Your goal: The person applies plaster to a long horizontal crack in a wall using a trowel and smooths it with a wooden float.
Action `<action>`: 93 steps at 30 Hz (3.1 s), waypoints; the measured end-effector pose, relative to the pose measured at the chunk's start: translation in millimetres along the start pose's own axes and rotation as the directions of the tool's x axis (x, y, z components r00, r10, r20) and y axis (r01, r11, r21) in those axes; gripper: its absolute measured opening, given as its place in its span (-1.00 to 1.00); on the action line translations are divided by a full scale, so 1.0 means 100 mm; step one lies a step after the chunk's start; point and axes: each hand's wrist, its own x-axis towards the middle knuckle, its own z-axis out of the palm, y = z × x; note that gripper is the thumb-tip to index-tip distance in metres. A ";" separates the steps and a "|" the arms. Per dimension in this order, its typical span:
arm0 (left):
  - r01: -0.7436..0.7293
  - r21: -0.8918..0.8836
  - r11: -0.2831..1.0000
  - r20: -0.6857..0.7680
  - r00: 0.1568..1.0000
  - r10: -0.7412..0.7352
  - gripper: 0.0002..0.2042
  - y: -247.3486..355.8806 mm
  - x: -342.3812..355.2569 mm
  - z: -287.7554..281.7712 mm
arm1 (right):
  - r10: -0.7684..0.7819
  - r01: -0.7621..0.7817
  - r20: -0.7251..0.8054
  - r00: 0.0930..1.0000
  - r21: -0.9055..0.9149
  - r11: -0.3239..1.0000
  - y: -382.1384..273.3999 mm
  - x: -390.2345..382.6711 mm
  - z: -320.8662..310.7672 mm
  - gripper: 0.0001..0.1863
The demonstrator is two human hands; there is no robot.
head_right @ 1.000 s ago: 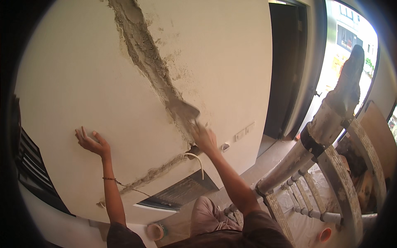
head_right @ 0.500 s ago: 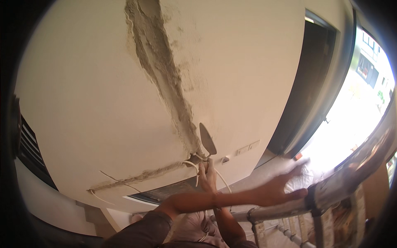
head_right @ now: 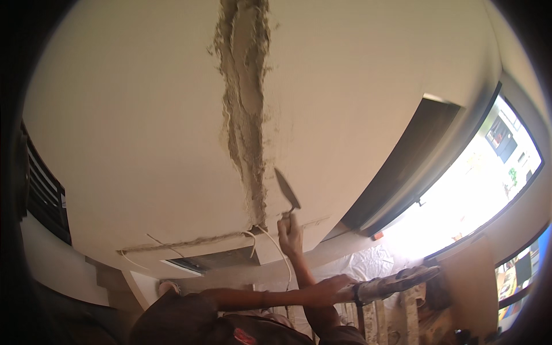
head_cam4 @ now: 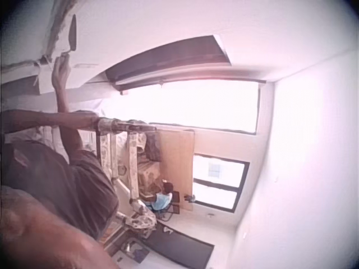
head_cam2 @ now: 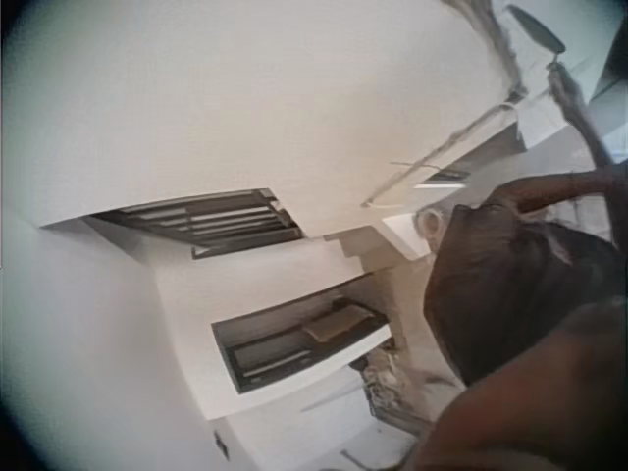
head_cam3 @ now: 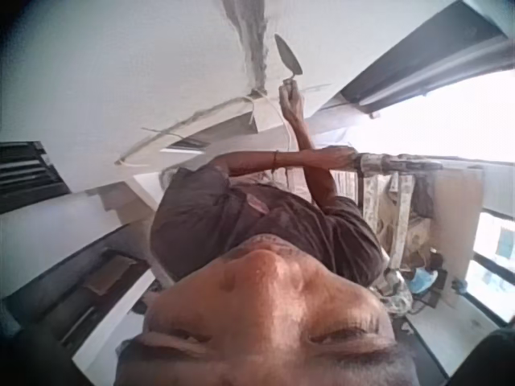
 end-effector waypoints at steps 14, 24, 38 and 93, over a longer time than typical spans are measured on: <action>0.345 -0.042 0.937 -0.899 0.396 -0.186 -0.65 0.52 -2.52 -1.46 | -0.503 0.574 0.280 0.818 -0.334 0.748 -4.44 2.32 -0.81 -0.65; 0.320 -0.268 0.909 -0.959 -0.176 -0.221 -0.58 0.45 -3.53 -1.01 | -0.006 0.531 0.680 0.734 -0.567 0.630 -2.25 1.69 -1.06 -0.68; 0.328 -0.279 0.903 -0.960 -0.091 -0.263 -0.52 0.43 -3.38 -0.99 | -0.086 0.513 0.624 0.777 -0.547 0.661 -1.80 1.58 -0.85 -0.69; 0.468 -0.235 0.852 -0.956 -0.267 -0.117 -0.44 0.86 -3.52 -1.31 | -0.364 0.568 0.577 0.732 -0.221 0.793 -1.21 1.60 -0.39 -0.85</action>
